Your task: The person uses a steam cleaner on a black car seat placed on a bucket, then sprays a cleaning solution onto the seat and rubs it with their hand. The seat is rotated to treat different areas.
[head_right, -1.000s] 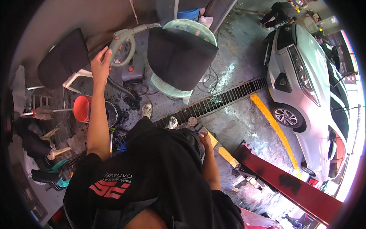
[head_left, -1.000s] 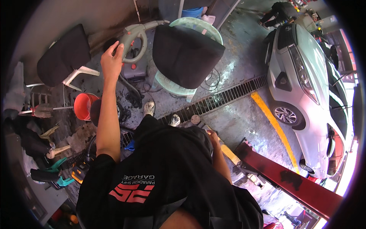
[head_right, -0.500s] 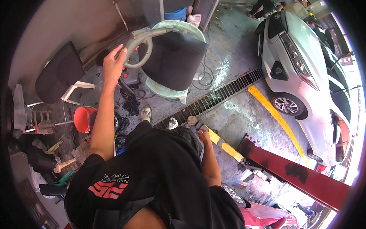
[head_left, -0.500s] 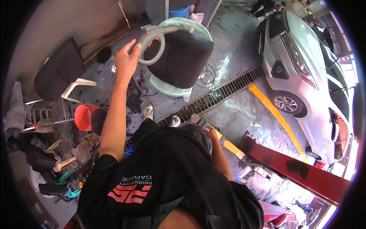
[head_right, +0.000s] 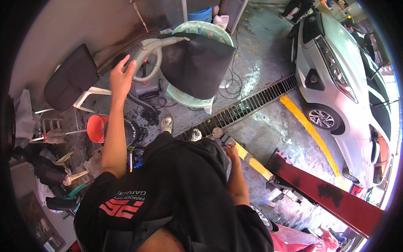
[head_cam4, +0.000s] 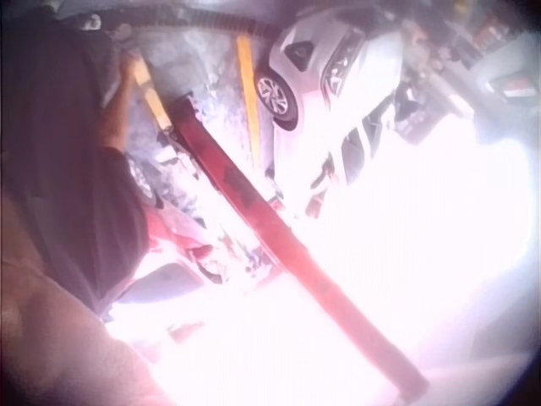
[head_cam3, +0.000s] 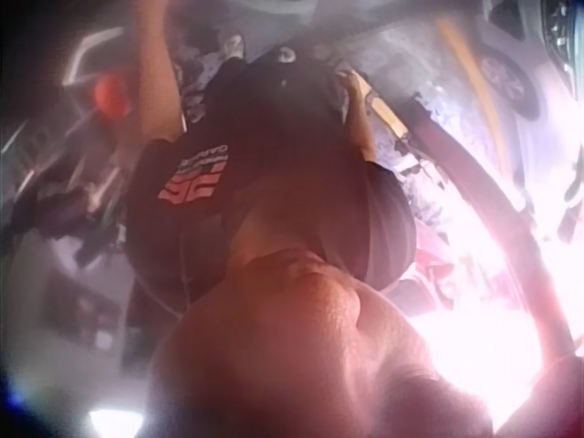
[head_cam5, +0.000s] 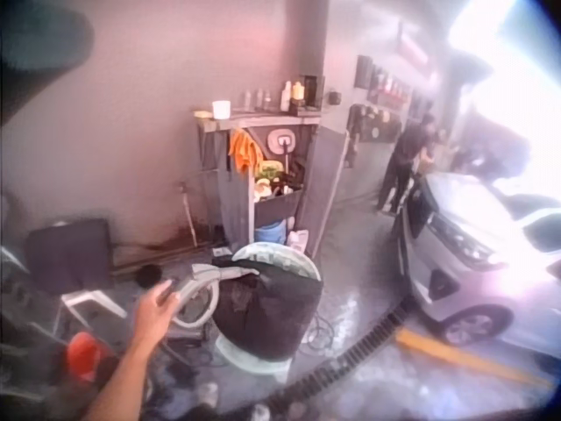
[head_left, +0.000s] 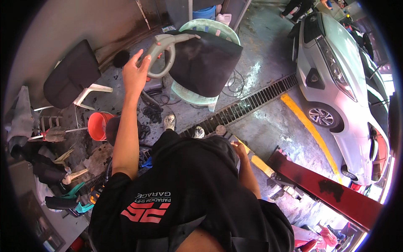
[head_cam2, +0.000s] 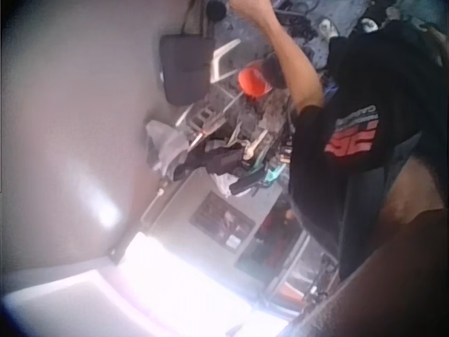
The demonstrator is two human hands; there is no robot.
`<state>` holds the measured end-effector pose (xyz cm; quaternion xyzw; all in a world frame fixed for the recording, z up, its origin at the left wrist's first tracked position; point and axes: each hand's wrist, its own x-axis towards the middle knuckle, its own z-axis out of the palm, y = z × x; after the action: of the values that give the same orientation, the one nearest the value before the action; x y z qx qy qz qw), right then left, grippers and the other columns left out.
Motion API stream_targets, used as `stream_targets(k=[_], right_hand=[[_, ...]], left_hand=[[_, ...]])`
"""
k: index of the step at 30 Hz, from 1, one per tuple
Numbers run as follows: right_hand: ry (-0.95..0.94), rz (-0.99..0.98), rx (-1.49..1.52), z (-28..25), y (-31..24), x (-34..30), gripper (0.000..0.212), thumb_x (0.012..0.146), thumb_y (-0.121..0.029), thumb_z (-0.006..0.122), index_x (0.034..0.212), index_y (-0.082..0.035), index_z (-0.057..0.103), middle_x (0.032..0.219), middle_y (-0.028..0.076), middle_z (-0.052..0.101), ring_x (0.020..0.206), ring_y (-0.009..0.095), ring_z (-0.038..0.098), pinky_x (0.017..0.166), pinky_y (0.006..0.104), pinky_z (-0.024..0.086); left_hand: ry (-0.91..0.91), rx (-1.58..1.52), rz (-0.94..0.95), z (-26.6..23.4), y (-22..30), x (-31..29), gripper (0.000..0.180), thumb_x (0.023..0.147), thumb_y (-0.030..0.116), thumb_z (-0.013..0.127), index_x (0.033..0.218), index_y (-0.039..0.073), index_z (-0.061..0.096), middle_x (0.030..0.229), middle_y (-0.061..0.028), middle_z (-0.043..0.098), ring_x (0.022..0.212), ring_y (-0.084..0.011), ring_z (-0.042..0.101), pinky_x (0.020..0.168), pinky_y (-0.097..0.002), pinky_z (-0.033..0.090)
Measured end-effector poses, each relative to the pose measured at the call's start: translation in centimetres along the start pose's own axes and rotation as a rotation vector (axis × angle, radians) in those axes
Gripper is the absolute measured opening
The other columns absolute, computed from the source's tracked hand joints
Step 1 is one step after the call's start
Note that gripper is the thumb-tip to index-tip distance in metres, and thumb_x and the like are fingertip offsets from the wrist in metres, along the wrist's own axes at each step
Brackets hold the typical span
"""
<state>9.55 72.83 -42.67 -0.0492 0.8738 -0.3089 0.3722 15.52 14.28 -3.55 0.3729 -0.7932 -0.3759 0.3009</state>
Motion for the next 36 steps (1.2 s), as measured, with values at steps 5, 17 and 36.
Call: stream_targets(k=[5, 17, 36], right_hand=[[-0.041, 0.066, -0.031, -1.7, -1.7, 0.8, 0.050, 0.092, -0.031, 0.074, 0.133, -0.002, 0.071, 0.093, 0.017, 0.080, 0.084, 0.026, 0.077, 0.076, 0.0387, 0.059], [-0.033, 0.022, -0.005, -0.6, -2.5, 3.5, 0.056, 0.093, -0.033, 0.074, 0.138, -0.001, 0.067, 0.083, 0.020, 0.076, 0.071, 0.028, 0.074, 0.073, 0.0431, 0.057], [0.020, 0.036, 0.006, 0.4, 4.6, -1.5, 0.053, 0.088, -0.032, 0.078, 0.132, -0.003, 0.072, 0.130, 0.024, 0.073, 0.125, 0.037, 0.069, 0.105, 0.0432, 0.054]], left_hand=[[0.122, 0.118, 0.013, -2.1, -2.4, 0.3, 0.055, 0.098, 0.042, 0.074, 0.136, 0.002, 0.071, 0.124, -0.0250, 0.075, 0.116, -0.0356, 0.073, 0.106, -0.0416, 0.051], [-0.015, 0.013, 0.025, -1.0, 0.0, -5.5, 0.052, 0.104, 0.033, 0.070, 0.142, -0.003, 0.066, 0.117, -0.0202, 0.078, 0.106, -0.0223, 0.073, 0.095, -0.0359, 0.054], [-0.263, 0.246, 0.092, 1.0, -4.0, -14.7, 0.067, 0.102, 0.028, 0.069, 0.160, 0.004, 0.045, 0.142, -0.0270, 0.064, 0.128, -0.0437, 0.064, 0.104, -0.0470, 0.052]])
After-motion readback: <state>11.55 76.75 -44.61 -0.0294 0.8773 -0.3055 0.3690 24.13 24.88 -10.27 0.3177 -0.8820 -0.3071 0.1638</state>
